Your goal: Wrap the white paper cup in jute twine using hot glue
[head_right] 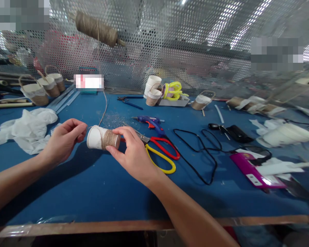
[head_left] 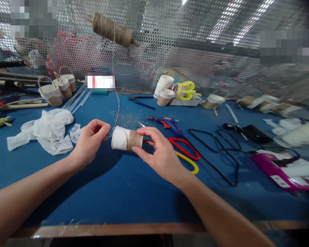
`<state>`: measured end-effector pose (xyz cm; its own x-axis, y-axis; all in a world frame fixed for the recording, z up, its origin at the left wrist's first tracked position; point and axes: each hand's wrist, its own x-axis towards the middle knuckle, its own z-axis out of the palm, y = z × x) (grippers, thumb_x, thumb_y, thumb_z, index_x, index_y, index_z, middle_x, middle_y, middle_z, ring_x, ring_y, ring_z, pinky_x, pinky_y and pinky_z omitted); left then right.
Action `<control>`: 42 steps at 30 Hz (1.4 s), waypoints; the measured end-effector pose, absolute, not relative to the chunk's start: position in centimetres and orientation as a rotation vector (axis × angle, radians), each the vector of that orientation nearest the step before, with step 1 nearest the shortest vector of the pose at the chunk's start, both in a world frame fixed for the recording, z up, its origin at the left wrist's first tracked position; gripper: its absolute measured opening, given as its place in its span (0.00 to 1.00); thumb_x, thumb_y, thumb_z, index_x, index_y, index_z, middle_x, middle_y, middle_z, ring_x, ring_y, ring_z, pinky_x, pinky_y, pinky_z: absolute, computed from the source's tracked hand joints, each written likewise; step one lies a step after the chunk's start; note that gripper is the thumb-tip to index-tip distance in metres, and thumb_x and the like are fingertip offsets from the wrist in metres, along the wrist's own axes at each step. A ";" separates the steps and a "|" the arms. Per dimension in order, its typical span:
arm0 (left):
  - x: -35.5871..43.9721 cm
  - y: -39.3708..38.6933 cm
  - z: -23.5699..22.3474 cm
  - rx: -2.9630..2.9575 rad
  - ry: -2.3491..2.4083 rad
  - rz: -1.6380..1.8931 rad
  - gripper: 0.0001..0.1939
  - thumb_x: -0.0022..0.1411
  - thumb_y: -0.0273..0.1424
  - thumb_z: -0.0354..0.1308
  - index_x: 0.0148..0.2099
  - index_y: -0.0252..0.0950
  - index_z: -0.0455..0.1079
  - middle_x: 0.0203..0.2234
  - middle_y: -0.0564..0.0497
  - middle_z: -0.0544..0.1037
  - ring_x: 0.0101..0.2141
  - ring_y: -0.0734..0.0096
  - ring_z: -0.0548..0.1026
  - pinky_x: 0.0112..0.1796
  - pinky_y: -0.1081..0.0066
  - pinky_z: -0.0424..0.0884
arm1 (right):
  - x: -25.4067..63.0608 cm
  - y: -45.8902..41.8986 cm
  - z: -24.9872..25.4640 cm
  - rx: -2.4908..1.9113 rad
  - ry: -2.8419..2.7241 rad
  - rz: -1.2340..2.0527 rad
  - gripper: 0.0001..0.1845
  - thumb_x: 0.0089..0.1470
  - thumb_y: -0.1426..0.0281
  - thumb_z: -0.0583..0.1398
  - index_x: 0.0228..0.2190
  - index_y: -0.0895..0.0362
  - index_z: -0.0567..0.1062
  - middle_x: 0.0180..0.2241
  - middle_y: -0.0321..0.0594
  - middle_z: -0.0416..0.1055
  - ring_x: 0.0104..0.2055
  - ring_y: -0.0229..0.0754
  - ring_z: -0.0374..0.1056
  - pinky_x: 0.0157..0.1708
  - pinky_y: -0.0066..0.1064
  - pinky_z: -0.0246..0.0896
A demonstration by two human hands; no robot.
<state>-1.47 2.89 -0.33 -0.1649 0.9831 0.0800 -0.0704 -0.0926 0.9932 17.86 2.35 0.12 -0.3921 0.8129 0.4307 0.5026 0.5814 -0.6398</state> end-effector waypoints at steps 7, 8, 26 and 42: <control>-1.6 2.8 -0.4 1.332 1.291 1.449 0.07 0.50 0.30 0.58 0.27 0.35 0.61 0.17 0.59 0.63 0.19 0.80 0.60 0.21 0.78 0.56 | 17.8 2.6 0.0 -1.119 -1.996 0.587 0.16 0.47 0.69 0.59 0.39 0.55 0.64 0.43 0.43 0.62 0.46 0.44 0.62 0.44 0.40 0.63; -1.6 2.7 -0.4 1.365 1.291 1.419 0.07 0.51 0.31 0.57 0.27 0.35 0.61 0.18 0.58 0.64 0.19 0.80 0.61 0.22 0.77 0.57 | 17.8 2.6 0.0 -1.138 -1.965 0.610 0.16 0.47 0.68 0.59 0.39 0.55 0.64 0.43 0.43 0.62 0.46 0.43 0.62 0.43 0.40 0.63; -0.3 1.8 -1.0 0.983 1.004 1.000 0.18 0.52 0.41 0.56 0.31 0.29 0.73 0.22 0.50 0.74 0.22 0.74 0.67 0.27 0.75 0.61 | 19.4 4.4 2.1 -1.375 -1.939 0.590 0.18 0.50 0.60 0.55 0.38 0.60 0.67 0.37 0.46 0.69 0.39 0.41 0.67 0.39 0.35 0.64; -0.2 1.6 -1.4 1.085 1.082 1.004 0.17 0.53 0.41 0.55 0.29 0.31 0.73 0.20 0.52 0.73 0.21 0.75 0.65 0.26 0.76 0.60 | 25.2 10.8 2.2 -2.022 -1.767 0.434 0.15 0.38 0.74 0.60 0.33 0.59 0.67 0.32 0.47 0.71 0.33 0.49 0.69 0.33 0.39 0.64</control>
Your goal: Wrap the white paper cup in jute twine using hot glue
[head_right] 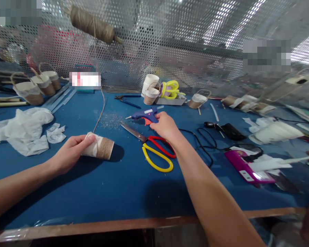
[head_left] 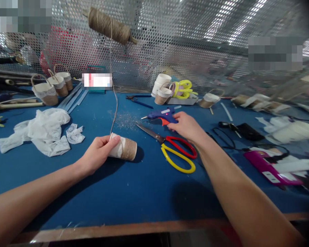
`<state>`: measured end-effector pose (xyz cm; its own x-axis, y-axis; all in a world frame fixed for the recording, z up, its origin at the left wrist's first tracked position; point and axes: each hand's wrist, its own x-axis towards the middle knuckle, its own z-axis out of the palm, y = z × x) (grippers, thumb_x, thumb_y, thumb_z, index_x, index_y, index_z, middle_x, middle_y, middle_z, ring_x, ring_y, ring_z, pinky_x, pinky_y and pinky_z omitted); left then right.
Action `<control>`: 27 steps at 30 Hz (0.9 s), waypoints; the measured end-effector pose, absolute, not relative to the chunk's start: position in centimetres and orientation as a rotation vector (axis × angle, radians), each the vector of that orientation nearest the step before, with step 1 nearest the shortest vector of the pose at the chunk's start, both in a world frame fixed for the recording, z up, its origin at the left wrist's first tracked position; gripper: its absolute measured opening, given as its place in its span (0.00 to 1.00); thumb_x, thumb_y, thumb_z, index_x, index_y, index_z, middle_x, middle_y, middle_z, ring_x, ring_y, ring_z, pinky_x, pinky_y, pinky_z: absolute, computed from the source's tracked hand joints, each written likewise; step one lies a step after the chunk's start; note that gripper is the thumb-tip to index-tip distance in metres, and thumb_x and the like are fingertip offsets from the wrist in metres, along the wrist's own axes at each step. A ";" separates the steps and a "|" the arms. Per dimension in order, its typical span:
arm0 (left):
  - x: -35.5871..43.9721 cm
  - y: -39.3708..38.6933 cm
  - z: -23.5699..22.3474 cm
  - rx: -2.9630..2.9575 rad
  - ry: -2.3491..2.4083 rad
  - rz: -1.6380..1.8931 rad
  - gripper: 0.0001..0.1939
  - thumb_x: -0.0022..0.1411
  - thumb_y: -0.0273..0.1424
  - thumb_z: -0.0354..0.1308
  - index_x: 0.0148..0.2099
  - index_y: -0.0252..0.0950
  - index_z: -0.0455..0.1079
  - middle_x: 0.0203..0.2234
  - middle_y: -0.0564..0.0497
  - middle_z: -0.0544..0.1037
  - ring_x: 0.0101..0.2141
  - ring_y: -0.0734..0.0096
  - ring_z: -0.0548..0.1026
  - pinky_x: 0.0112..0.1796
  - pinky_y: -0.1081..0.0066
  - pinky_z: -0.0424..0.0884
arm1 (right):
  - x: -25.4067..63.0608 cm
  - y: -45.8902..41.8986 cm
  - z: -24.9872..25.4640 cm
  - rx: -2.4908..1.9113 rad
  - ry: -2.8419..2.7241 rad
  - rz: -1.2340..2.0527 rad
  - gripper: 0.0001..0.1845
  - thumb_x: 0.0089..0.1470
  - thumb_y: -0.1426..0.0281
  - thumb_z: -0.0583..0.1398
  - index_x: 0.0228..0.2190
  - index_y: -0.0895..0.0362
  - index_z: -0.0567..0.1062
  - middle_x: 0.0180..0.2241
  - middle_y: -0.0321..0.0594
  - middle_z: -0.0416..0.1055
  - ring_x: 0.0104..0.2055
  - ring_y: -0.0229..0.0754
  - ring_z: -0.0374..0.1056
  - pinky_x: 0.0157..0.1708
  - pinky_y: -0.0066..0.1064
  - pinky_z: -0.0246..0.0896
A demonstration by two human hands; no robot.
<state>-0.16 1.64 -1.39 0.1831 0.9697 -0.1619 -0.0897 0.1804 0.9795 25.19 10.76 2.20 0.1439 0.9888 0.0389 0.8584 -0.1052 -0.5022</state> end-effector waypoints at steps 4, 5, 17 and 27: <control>-0.1 1.6 -1.3 1.141 1.066 1.024 0.16 0.54 0.40 0.53 0.29 0.32 0.74 0.21 0.52 0.74 0.23 0.75 0.66 0.28 0.77 0.62 | 24.0 6.9 4.9 -1.677 -1.729 0.933 0.11 0.46 0.65 0.58 0.33 0.56 0.66 0.26 0.38 0.71 0.26 0.39 0.69 0.28 0.31 0.67; -0.1 1.6 -1.3 1.161 1.067 1.030 0.16 0.55 0.40 0.53 0.30 0.33 0.74 0.21 0.53 0.74 0.24 0.74 0.67 0.28 0.77 0.62 | 23.7 6.0 5.3 -1.579 -1.721 1.114 0.10 0.45 0.63 0.59 0.29 0.56 0.67 0.21 0.36 0.70 0.23 0.39 0.69 0.26 0.30 0.67; -0.1 1.9 -1.8 1.323 1.082 1.058 0.15 0.58 0.37 0.50 0.35 0.34 0.74 0.27 0.51 0.76 0.29 0.69 0.71 0.36 0.75 0.65 | 20.9 1.9 3.7 -1.454 -1.897 1.137 0.08 0.47 0.63 0.58 0.24 0.56 0.69 0.12 0.29 0.62 0.14 0.33 0.60 0.14 0.25 0.60; 0.0 2.0 -1.5 1.317 1.029 1.068 0.14 0.59 0.36 0.49 0.37 0.35 0.74 0.29 0.51 0.77 0.32 0.70 0.72 0.35 0.78 0.65 | 21.0 0.8 3.9 -1.553 -2.216 0.589 0.19 0.48 0.60 0.56 0.12 0.51 0.61 0.07 0.30 0.57 0.14 0.37 0.59 0.17 0.31 0.54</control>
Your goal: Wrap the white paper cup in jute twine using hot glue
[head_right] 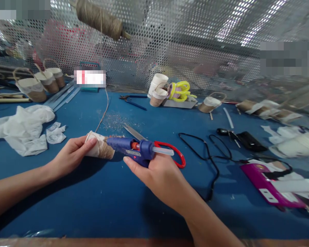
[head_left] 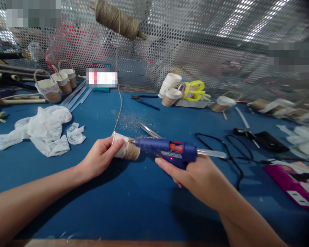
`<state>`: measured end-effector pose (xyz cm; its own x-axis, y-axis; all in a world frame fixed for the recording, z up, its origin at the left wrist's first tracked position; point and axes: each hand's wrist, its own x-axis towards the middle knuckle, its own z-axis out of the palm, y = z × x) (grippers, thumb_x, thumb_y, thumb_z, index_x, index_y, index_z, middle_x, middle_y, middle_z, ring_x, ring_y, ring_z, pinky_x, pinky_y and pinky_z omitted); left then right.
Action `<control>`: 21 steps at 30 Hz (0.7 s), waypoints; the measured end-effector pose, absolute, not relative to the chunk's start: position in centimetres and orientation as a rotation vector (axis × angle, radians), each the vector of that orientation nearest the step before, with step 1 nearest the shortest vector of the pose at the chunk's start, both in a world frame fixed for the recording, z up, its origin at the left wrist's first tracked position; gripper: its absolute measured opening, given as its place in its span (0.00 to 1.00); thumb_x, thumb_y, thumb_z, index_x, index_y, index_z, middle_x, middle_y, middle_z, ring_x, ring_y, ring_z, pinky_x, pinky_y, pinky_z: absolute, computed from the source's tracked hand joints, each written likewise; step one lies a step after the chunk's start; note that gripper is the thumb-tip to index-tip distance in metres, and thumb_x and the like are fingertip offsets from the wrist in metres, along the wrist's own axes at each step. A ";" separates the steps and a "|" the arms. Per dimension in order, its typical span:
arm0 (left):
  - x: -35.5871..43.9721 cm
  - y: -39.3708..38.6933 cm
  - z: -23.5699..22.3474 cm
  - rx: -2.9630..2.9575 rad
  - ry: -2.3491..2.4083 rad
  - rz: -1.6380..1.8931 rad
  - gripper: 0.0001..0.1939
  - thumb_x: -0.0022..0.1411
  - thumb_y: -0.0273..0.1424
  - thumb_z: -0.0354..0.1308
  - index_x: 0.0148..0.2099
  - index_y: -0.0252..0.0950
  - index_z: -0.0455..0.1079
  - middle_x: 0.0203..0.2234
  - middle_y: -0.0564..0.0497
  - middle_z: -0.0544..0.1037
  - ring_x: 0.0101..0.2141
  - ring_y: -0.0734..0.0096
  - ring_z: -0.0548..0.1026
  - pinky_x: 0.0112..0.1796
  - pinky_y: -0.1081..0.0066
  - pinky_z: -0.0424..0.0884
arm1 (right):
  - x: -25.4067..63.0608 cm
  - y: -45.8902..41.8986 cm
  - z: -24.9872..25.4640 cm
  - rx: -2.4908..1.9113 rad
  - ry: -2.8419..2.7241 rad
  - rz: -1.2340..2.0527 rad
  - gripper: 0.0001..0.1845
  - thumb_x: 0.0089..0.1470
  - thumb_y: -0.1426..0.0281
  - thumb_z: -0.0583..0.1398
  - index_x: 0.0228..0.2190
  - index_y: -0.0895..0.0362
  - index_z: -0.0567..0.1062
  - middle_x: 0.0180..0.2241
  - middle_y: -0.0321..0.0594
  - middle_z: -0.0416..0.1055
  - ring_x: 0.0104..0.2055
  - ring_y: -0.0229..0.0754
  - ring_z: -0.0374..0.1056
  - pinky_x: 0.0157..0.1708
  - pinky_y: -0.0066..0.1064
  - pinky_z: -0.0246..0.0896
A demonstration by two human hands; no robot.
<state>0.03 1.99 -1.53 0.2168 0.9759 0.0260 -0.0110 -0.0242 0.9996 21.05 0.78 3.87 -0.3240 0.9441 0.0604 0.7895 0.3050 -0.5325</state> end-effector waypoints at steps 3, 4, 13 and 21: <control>0.1 2.0 -1.6 1.325 1.032 1.061 0.15 0.59 0.36 0.49 0.37 0.35 0.74 0.29 0.50 0.77 0.32 0.69 0.72 0.35 0.77 0.65 | 21.2 0.8 3.7 -1.499 -2.259 0.527 0.21 0.48 0.61 0.57 0.10 0.52 0.59 0.07 0.30 0.57 0.14 0.36 0.57 0.17 0.30 0.54; 0.1 2.0 -1.7 1.332 1.033 1.058 0.15 0.59 0.36 0.48 0.37 0.34 0.74 0.29 0.51 0.77 0.32 0.69 0.72 0.35 0.77 0.66 | 21.3 0.8 3.7 -1.468 -2.280 0.504 0.21 0.48 0.61 0.57 0.10 0.52 0.60 0.08 0.30 0.57 0.13 0.36 0.57 0.17 0.30 0.53; -0.1 2.2 -1.6 1.411 1.077 0.990 0.19 0.61 0.38 0.46 0.41 0.30 0.71 0.33 0.49 0.77 0.35 0.68 0.72 0.38 0.74 0.66 | 21.9 0.3 3.3 -1.287 -2.432 0.165 0.22 0.56 0.61 0.45 0.23 0.54 0.74 0.11 0.33 0.60 0.15 0.36 0.58 0.18 0.30 0.54; -0.1 2.3 -1.6 1.392 1.068 0.989 0.18 0.61 0.38 0.46 0.41 0.32 0.71 0.36 0.50 0.78 0.35 0.71 0.73 0.36 0.77 0.68 | 21.6 0.1 3.7 -1.292 -2.412 0.305 0.13 0.52 0.63 0.51 0.25 0.55 0.72 0.24 0.39 0.72 0.27 0.42 0.68 0.28 0.32 0.63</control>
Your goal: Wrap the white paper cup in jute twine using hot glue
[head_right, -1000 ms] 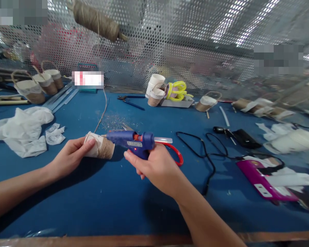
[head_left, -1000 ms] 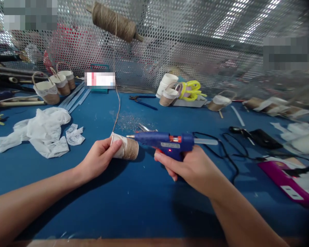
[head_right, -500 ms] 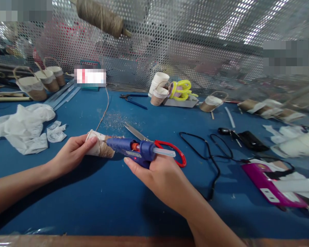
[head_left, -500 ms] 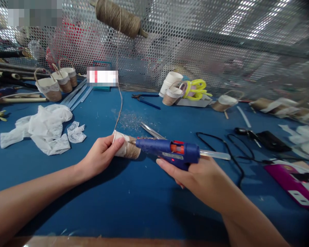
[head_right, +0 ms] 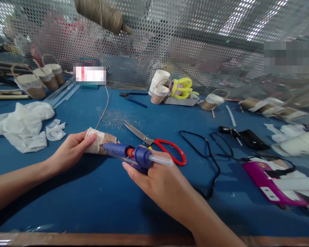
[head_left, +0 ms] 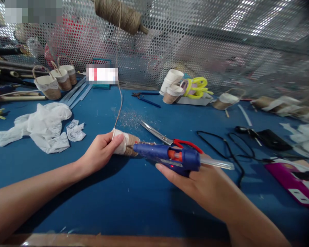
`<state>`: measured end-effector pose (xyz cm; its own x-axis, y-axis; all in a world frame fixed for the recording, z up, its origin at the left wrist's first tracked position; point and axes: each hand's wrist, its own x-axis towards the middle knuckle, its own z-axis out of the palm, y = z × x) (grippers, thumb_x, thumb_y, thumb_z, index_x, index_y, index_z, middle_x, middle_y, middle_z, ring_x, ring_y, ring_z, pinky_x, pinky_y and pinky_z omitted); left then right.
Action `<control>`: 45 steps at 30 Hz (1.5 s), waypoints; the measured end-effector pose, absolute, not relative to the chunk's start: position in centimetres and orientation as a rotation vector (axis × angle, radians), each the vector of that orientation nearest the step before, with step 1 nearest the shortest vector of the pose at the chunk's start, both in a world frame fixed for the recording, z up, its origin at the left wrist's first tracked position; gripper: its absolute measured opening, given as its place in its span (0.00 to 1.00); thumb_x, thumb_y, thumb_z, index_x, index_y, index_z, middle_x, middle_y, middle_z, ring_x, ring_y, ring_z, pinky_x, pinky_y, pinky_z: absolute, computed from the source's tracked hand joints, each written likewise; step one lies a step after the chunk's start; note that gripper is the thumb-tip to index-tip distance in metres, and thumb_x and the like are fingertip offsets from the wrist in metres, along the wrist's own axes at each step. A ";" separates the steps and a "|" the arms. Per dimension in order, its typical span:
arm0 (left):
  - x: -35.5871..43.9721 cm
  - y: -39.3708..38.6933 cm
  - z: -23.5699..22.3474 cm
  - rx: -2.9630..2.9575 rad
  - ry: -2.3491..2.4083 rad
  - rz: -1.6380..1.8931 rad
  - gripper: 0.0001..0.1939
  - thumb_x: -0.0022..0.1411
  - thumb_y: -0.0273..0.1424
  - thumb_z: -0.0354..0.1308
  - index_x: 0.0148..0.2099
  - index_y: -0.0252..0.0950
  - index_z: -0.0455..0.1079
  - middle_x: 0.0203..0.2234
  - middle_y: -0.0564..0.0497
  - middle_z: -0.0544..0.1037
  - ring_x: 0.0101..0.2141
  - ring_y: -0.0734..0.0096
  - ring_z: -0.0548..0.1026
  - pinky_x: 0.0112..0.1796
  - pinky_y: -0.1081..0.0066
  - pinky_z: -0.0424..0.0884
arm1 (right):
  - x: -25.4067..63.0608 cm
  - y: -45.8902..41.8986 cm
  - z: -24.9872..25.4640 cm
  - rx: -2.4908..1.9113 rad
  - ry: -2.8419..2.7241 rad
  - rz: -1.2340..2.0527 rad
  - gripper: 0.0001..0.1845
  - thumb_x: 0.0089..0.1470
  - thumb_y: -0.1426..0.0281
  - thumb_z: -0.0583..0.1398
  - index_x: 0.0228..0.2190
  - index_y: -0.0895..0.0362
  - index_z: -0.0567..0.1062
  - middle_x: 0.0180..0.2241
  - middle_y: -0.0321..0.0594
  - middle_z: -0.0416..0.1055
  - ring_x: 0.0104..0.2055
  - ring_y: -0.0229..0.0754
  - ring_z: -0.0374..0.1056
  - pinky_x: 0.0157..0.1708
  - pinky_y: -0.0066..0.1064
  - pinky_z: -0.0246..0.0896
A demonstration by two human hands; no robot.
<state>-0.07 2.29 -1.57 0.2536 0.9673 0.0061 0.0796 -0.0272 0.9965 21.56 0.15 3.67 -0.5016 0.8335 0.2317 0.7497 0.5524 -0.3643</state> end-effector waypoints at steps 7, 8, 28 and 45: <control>-0.1 2.3 -1.7 1.413 1.110 0.978 0.19 0.61 0.39 0.46 0.41 0.30 0.71 0.35 0.47 0.77 0.36 0.67 0.73 0.38 0.73 0.68 | 21.5 0.3 3.6 -1.288 -2.379 0.239 0.15 0.53 0.64 0.50 0.25 0.54 0.73 0.21 0.39 0.71 0.23 0.41 0.67 0.24 0.32 0.62; -0.1 2.3 -1.7 1.412 1.110 0.977 0.19 0.61 0.39 0.45 0.41 0.29 0.71 0.35 0.47 0.77 0.36 0.67 0.73 0.38 0.73 0.68 | 21.5 0.3 3.5 -1.276 -2.388 0.209 0.16 0.54 0.63 0.49 0.24 0.54 0.73 0.20 0.39 0.70 0.23 0.42 0.66 0.25 0.33 0.62; -0.3 2.2 -1.8 1.485 1.093 0.957 0.20 0.61 0.39 0.45 0.44 0.31 0.70 0.38 0.48 0.77 0.39 0.65 0.73 0.41 0.72 0.67 | 21.4 0.3 3.7 -1.285 -2.372 0.332 0.09 0.51 0.66 0.53 0.23 0.54 0.70 0.21 0.37 0.70 0.24 0.41 0.67 0.24 0.31 0.62; -0.4 2.1 -1.9 1.627 1.098 0.924 0.19 0.62 0.38 0.42 0.42 0.30 0.69 0.36 0.47 0.76 0.38 0.66 0.72 0.42 0.71 0.66 | 22.6 0.4 3.0 -1.092 -2.600 -0.182 0.18 0.55 0.69 0.47 0.31 0.51 0.77 0.20 0.38 0.72 0.23 0.43 0.67 0.25 0.34 0.59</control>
<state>-0.45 2.06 -1.85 0.3159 0.9453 0.0814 0.2421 -0.1632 0.9564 22.62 0.40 3.01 -0.6592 0.6734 0.3347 0.7134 0.7007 -0.0047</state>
